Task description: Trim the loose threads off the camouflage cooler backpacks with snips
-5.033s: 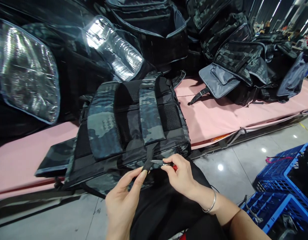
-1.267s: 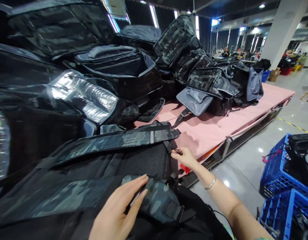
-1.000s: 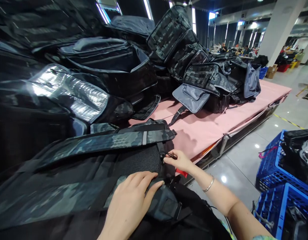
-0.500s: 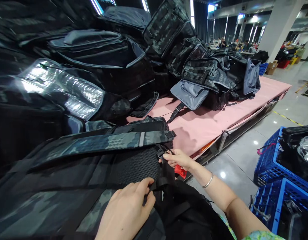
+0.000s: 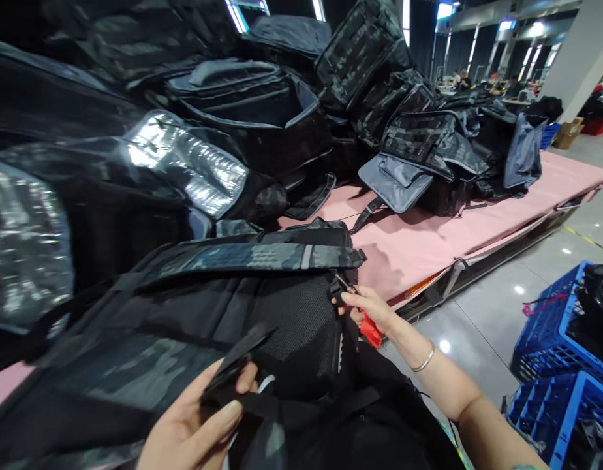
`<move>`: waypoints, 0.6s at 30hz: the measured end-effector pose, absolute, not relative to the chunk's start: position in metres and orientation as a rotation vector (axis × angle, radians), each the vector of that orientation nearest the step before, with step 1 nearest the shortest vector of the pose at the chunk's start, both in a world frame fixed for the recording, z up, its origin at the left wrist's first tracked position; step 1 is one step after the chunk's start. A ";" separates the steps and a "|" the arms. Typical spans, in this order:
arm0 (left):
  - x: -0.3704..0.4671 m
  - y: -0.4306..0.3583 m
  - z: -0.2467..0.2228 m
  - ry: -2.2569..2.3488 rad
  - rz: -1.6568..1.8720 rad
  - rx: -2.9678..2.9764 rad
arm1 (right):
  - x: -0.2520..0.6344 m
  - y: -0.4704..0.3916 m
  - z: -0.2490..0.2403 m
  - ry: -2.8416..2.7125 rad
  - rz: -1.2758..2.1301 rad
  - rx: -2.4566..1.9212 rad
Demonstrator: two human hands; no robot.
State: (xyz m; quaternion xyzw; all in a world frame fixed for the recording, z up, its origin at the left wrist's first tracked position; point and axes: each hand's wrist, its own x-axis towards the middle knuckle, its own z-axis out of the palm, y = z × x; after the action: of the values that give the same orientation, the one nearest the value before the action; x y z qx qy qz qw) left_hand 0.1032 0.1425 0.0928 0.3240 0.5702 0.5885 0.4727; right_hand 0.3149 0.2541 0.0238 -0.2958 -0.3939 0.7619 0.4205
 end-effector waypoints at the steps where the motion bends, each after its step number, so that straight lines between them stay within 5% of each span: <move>1: 0.104 0.142 0.093 1.341 1.403 0.745 | 0.314 0.253 0.024 -0.998 1.879 -0.765; 18: 0.112 0.141 0.079 1.204 1.540 0.462 | 0.294 0.233 0.040 -0.823 1.873 -0.749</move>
State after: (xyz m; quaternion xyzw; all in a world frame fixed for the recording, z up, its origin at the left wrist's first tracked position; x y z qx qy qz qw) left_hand 0.1118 0.1408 0.0787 0.1941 0.5060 0.6468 0.5366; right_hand 0.2937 0.2326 0.0399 -0.3047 -0.3348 0.7619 0.4632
